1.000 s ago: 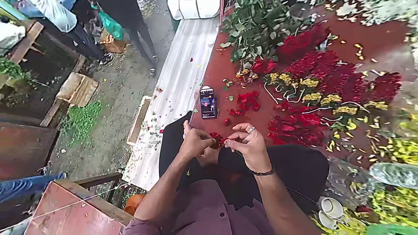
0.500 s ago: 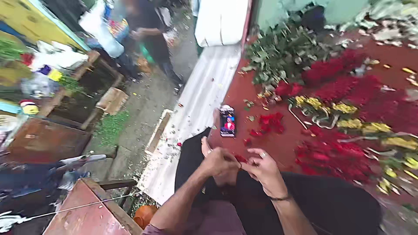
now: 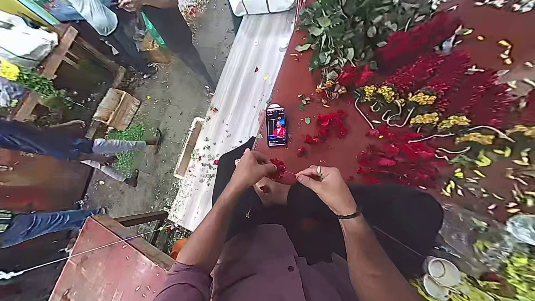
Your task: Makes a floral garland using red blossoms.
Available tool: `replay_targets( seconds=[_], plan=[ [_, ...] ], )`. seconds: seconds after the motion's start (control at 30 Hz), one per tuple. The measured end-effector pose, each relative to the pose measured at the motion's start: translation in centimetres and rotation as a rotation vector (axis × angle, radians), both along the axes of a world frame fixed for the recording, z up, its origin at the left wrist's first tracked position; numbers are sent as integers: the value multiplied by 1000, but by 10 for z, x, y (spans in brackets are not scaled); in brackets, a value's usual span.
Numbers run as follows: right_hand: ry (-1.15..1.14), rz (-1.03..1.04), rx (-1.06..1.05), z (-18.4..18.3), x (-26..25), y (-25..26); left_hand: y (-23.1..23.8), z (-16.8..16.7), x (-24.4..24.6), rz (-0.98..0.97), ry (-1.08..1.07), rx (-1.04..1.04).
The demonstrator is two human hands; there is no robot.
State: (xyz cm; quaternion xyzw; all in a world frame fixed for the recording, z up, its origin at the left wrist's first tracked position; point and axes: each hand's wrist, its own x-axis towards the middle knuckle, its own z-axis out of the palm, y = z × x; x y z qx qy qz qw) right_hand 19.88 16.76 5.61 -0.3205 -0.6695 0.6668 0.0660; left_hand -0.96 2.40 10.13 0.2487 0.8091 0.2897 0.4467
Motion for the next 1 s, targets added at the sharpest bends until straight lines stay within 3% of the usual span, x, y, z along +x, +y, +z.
replay_targets(
  seconds=[0.13,0.27,0.33,0.4,0.5,0.6,0.7,0.77,0.9,1.0],
  plan=[
    [104,144,19,8,2,4,4,7,1,-28,131,-69],
    [291,198,-39,24,4,2,16,28,22,-436,356,-183],
    [357,145,-25,25,5,11,28,57,35,-731,255,-176],
    [407,124,-105,17,6,21,42,80,41,-863,81,3],
    [437,5,-375,10,9,16,63,82,43,-620,-146,403],
    [560,-75,-514,0,8,4,80,62,45,-323,13,462],
    [590,-33,-359,3,3,7,82,40,42,-152,357,322],
    [519,-51,-221,5,0,6,76,25,37,-102,477,213],
    [324,35,61,-1,-13,-18,54,1,37,-8,393,133],
    [287,9,135,-2,-17,-33,42,-7,41,14,298,123]
  ],
)
